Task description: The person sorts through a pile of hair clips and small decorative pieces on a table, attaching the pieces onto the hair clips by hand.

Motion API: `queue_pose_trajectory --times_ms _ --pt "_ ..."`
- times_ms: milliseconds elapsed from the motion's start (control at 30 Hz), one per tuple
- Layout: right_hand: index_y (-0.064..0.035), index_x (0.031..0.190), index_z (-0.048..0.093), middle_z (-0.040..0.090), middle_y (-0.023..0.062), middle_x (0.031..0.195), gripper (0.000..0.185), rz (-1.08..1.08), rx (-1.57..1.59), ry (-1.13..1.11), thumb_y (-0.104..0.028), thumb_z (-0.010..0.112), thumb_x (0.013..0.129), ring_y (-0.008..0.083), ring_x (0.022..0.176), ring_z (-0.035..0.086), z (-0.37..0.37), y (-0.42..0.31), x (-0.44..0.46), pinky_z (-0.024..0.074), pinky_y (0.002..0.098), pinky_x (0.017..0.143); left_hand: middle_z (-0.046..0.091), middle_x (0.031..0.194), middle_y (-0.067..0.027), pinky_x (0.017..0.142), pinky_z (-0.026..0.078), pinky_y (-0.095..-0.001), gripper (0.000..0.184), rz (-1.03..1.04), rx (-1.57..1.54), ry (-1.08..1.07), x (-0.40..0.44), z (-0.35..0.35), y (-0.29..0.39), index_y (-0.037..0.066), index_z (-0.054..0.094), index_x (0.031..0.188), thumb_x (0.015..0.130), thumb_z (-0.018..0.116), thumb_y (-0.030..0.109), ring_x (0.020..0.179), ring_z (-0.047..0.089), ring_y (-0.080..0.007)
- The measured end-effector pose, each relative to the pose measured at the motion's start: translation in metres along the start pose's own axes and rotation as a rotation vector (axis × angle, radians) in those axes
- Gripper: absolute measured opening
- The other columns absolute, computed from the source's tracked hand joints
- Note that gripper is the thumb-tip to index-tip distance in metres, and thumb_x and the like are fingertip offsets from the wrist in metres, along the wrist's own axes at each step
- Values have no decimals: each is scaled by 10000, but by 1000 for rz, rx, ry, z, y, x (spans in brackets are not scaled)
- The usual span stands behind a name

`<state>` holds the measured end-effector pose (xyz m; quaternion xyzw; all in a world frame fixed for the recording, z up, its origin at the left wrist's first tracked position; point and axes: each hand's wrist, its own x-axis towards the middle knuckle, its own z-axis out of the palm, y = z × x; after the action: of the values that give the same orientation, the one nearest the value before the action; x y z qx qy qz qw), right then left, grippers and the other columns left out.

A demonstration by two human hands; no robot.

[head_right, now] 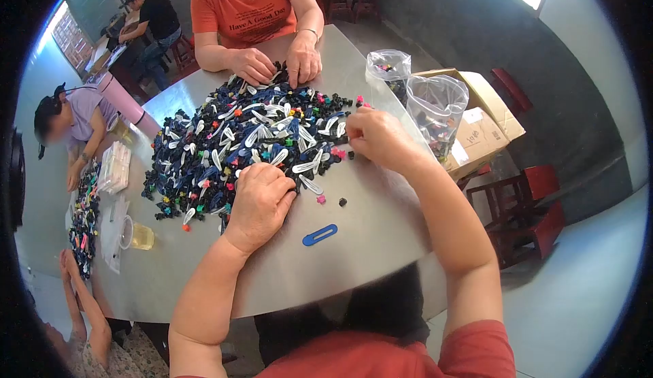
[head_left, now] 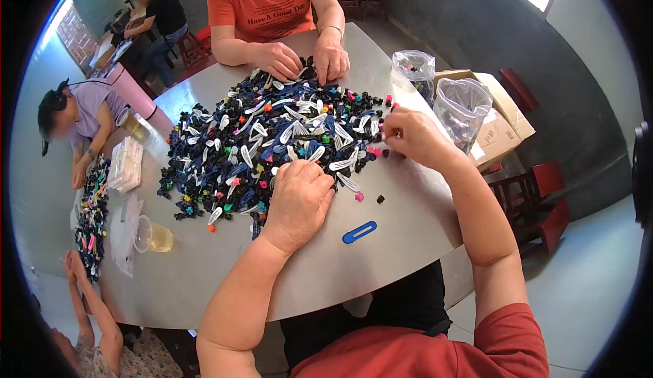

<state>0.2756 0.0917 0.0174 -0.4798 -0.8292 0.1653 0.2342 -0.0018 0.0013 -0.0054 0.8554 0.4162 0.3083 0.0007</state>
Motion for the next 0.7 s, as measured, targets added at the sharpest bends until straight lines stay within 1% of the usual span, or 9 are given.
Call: queue_pose_trajectory --times_ms 67,233,367,400,500,533,567,633,700 --pt "6 898 637 641 127 769 101 47 74 121 -18 695 820 236 708 627 -12 -3 -2 508 353 684 634 964 -52 958 435 -431 132 2 -10 2 0 0 0 81 703 908 797 775 82 1057 597 -279" --pt "-1 984 680 674 110 822 92 -36 -81 735 -26 693 896 185 738 640 -59 -1 -16 523 306 726 647 997 -46 990 435 -423 159 -11 17 -27 0 -2 1 78 717 945 798 776 93 1078 591 -262" --pt "-34 1010 710 692 108 840 120 134 -315 835 -56 708 892 218 732 642 -82 25 -25 526 332 712 638 941 -42 940 436 -433 143 -2 3 8 1 1 1 85 701 909 794 784 73 1042 598 -280" --pt "-44 921 692 706 111 880 70 159 -415 823 -110 684 896 310 806 671 -82 33 -25 537 411 747 639 940 -42 939 436 -431 149 -5 7 1 1 1 1 84 703 911 791 789 73 1039 599 -280" --pt "-42 999 737 705 110 874 130 119 -511 803 -103 722 885 265 746 664 -76 44 -19 535 377 711 641 944 -41 940 437 -430 145 -7 9 -1 2 0 2 84 703 910 792 787 72 1039 599 -279" --pt "-36 983 745 706 118 901 118 79 -407 810 -93 726 881 270 786 680 -69 40 -14 541 375 727 643 948 -42 941 437 -432 140 -7 8 -4 2 1 2 84 705 908 793 784 73 1039 600 -279" --pt "-28 974 749 707 128 912 113 91 -189 735 -76 734 872 282 828 690 -57 34 -9 551 376 756 643 948 -42 941 437 -432 140 -11 16 -2 2 1 2 84 705 908 793 784 73 1039 600 -279" --pt "-25 994 752 708 129 943 135 -25 -83 499 -56 735 864 298 885 691 -31 15 -1 555 386 794 645 999 -43 997 432 -421 163 -7 28 -34 1 0 1 83 715 942 795 787 98 1082 593 -265" --pt "-31 1006 758 712 113 982 141 -173 -161 409 -63 735 871 301 946 679 -6 0 7 555 393 824 646 1002 -45 1000 431 -423 164 -14 36 -44 1 2 0 81 715 943 796 783 103 1088 594 -265"
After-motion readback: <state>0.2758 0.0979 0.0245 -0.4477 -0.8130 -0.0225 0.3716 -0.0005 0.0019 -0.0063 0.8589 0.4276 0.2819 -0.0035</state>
